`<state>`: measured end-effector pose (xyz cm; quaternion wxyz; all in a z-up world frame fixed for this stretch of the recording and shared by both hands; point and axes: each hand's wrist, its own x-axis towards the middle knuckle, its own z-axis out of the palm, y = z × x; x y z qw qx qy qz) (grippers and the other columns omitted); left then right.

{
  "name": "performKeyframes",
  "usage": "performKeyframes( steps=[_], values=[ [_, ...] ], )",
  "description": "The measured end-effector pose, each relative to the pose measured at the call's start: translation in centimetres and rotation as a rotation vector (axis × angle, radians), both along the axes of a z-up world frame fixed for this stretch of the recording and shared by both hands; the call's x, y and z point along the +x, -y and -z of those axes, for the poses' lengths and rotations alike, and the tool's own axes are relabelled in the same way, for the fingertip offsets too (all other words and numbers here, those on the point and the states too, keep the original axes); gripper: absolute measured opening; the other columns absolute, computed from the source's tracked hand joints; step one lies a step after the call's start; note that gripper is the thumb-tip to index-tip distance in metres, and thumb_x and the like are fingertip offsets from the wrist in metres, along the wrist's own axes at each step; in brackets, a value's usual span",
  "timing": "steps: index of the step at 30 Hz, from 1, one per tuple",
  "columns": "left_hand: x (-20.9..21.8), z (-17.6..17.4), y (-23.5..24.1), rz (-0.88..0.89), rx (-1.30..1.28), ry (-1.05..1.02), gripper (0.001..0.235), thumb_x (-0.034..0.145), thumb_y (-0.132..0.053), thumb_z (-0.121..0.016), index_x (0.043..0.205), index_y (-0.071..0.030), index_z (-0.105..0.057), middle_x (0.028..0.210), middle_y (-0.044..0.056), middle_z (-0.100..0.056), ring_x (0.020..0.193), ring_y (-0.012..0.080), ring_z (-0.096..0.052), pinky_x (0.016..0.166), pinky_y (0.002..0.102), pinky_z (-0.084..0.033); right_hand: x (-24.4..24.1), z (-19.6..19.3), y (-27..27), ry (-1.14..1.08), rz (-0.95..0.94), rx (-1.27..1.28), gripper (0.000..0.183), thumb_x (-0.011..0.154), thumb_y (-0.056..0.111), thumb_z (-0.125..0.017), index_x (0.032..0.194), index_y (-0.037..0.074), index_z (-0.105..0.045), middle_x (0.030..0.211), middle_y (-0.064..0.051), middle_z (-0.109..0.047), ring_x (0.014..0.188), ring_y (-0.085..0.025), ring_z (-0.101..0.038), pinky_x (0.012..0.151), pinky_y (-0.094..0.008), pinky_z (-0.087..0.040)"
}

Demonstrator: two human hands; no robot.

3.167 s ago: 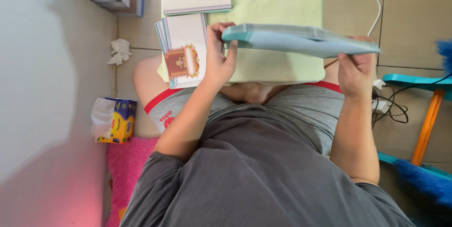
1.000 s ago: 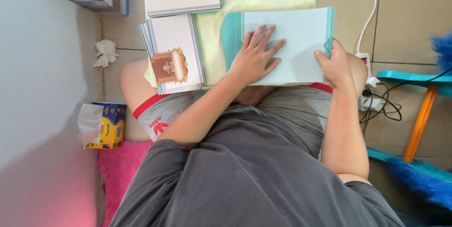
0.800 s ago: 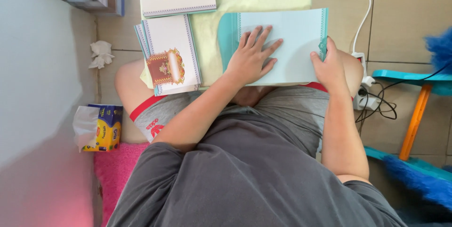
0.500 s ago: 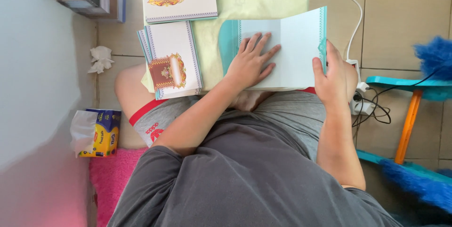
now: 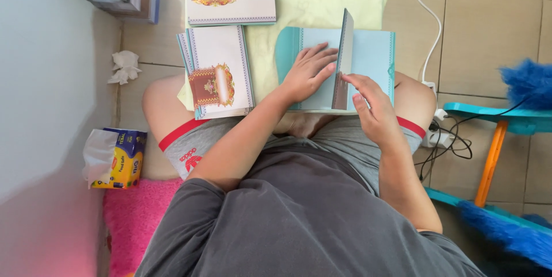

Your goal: Smoothing the pages of small notebooks and stacking them neatly.

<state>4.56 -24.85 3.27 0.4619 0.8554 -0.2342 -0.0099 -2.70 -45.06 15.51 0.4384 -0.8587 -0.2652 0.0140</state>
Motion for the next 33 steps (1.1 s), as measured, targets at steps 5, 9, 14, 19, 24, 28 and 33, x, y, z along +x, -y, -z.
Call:
performKeyframes(
  steps=[5,9,14,19,24,28,33],
  values=[
    [-0.7,-1.4,-0.2,-0.018,-0.010,0.018,0.063,0.109,-0.061,-0.030,0.135,-0.015,-0.065,0.148,0.006,-0.059,0.150,0.0255,-0.038,0.123,0.045,-0.022,0.0,-0.8,0.0,0.017,0.009,-0.021,0.044,0.112,0.029,-0.036,0.143,0.006,-0.058,0.140,-0.016,-0.058,0.126,-0.036,-0.059,0.102,-0.050,-0.048],
    [-0.6,-0.5,-0.2,-0.043,-0.036,0.095,0.057,0.109,-0.053,-0.037,0.125,-0.007,-0.066,0.139,0.014,-0.063,0.147,0.0274,-0.043,0.122,0.045,-0.024,-1.5,-3.6,0.3,0.433,0.366,-0.017,0.039,0.112,0.012,-0.042,0.148,-0.002,-0.047,0.147,-0.019,-0.041,0.132,-0.033,-0.046,0.102,-0.045,-0.048],
    [-1.3,0.3,0.1,-0.158,-0.580,-0.132,0.086,0.084,-0.012,-0.044,0.164,-0.007,-0.012,0.166,0.030,-0.028,0.153,0.0443,-0.033,0.128,0.053,-0.026,-1.0,-4.3,-0.9,0.420,0.302,-0.072,0.033,0.098,-0.006,-0.051,0.130,-0.011,-0.054,0.142,-0.027,-0.052,0.132,-0.044,-0.051,0.114,-0.051,-0.043],
    [-1.4,0.0,0.3,-0.209,-0.750,0.022,0.090,0.081,0.006,-0.045,0.165,-0.005,-0.016,0.173,0.016,-0.020,0.164,0.0334,-0.018,0.137,0.052,-0.019,2.6,4.4,-0.9,0.270,0.167,-0.337,0.040,0.100,0.006,-0.057,0.138,-0.006,-0.056,0.146,-0.021,-0.057,0.136,-0.040,-0.053,0.109,-0.047,-0.044],
    [-1.3,-1.5,0.4,-0.281,-0.455,0.149,0.066,0.085,0.021,-0.044,0.148,-0.001,-0.049,0.165,0.019,-0.036,0.162,0.0364,-0.021,0.135,0.046,-0.024,3.1,7.3,-1.9,0.426,0.282,-0.404,0.043,0.089,-0.005,-0.059,0.132,-0.008,-0.059,0.141,-0.021,-0.059,0.133,-0.038,-0.056,0.109,-0.045,-0.045],
    [-0.1,-0.8,1.2,-0.317,-0.272,0.114,0.044,0.085,0.016,-0.050,0.123,0.000,-0.065,0.161,0.015,-0.040,0.158,0.0392,-0.022,0.124,0.044,-0.038,2.8,8.5,-1.9,0.441,0.317,-0.466,0.040,0.092,-0.004,-0.059,0.132,-0.007,-0.058,0.147,-0.021,-0.055,0.138,-0.039,-0.051,0.113,-0.048,-0.041],
    [2.0,-0.1,4.2,-0.254,0.405,0.458,0.042,0.094,-0.016,-0.064,0.133,0.002,-0.063,0.152,0.019,-0.049,0.150,0.0360,-0.029,0.124,0.064,-0.012,2.8,8.7,-1.9,0.425,0.274,-0.468,0.037,0.094,-0.002,-0.057,0.130,-0.009,-0.056,0.149,-0.025,-0.051,0.140,-0.042,-0.047,0.116,-0.052,-0.037]
  ],
)
